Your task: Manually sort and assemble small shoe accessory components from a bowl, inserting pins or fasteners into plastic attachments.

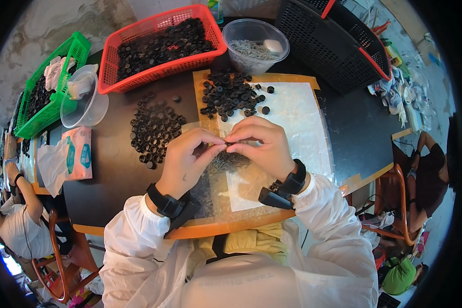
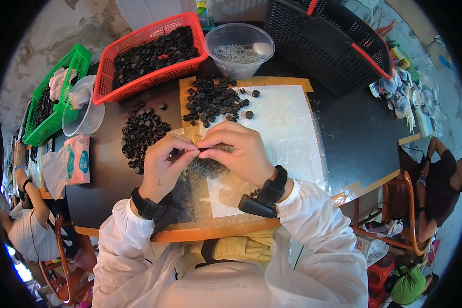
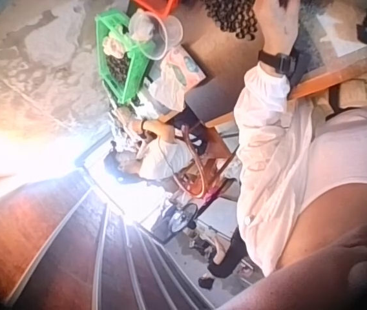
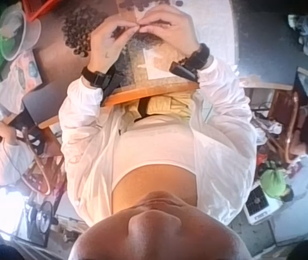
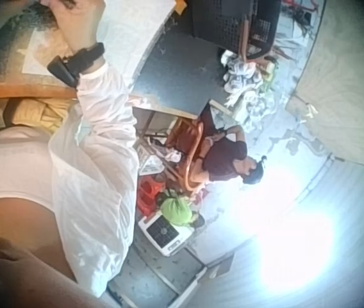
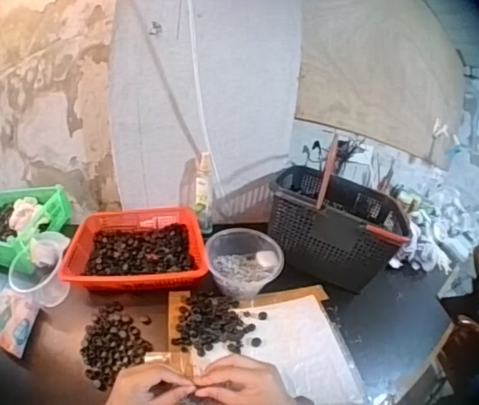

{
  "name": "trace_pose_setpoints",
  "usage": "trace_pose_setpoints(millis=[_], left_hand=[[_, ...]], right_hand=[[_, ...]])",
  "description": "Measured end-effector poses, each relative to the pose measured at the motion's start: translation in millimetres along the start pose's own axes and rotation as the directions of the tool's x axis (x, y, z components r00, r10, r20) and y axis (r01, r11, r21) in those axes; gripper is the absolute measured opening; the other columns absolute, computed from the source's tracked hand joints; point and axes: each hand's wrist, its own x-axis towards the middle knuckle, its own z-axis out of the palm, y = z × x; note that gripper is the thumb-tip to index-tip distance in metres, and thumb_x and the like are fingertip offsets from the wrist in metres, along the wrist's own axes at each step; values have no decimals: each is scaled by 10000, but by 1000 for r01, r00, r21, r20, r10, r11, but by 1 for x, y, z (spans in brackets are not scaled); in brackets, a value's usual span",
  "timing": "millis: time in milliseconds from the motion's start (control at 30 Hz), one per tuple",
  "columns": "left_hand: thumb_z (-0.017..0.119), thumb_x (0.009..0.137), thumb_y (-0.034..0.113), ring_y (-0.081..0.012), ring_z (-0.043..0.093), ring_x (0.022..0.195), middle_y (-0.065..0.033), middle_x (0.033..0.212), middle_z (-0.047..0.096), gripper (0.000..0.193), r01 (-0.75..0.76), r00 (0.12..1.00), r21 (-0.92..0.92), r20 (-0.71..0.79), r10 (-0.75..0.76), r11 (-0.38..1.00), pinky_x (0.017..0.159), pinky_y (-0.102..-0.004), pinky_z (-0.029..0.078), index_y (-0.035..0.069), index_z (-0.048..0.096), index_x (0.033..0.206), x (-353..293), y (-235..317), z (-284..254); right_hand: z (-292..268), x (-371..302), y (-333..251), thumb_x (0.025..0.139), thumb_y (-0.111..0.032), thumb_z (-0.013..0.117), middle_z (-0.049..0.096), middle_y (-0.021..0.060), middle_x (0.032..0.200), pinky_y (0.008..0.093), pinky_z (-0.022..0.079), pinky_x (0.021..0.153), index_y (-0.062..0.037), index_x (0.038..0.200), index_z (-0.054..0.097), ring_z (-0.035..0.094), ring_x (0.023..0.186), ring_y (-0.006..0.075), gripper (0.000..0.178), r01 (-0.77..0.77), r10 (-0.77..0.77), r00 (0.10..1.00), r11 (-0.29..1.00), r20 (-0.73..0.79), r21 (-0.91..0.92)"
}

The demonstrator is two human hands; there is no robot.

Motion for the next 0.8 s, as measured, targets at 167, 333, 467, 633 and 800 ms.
trace_pose_setpoints(millis=[167, 333, 467, 633, 800], left_hand=[[746, 804, -12, -151, 644, 772, -65, 868, 681, 110, 38, 999, -133, 5, -37, 990, 698, -245, 505, 20, 681, 887, -2, -8, -2], [764, 788, -7, -131, 639, 810, -57, 906, 676, 115, -67, 998, -150, 11, 69, 986, 724, -254, 510, 23, 702, 880, -2, -13, -4], [783, 772, 13, -130, 636, 813, -39, 913, 666, 139, -34, 999, -189, -20, 31, 981, 710, -241, 502, 43, 733, 898, -2, -11, -4], [811, 761, 51, -110, 608, 796, -34, 908, 646, 144, 94, 992, -136, -69, -104, 986, 663, -213, 466, 54, 760, 896, -1, -4, -4], [810, 773, 66, -89, 588, 777, -18, 892, 629, 151, 80, 994, -196, -60, -94, 977, 640, -208, 443, 56, 763, 917, -2, -12, -2]], right_hand=[[6, -3, 1, 792, 12, 778, 677, 50, 957, 236, 550, 773, 7, 980, 712, 660, 850, 105, 200, -287, 279, 957, 884, 76, 368], [11, -9, 0, 815, 16, 760, 681, 55, 951, 234, 554, 801, 22, 1023, 689, 667, 858, 103, 220, -306, 306, 949, 833, 76, 461], [11, -8, -1, 831, 28, 740, 679, 60, 967, 238, 554, 823, 23, 1026, 676, 664, 881, 105, 205, -319, 329, 942, 817, 66, 480], [13, -8, 1, 826, 41, 739, 651, 53, 1004, 247, 553, 835, 23, 1012, 661, 652, 919, 110, 202, -295, 323, 945, 784, 47, 547], [13, -6, 1, 803, 52, 752, 626, 49, 1008, 249, 553, 835, 13, 997, 659, 642, 923, 113, 219, -188, 223, 974, 871, -26, 454]])
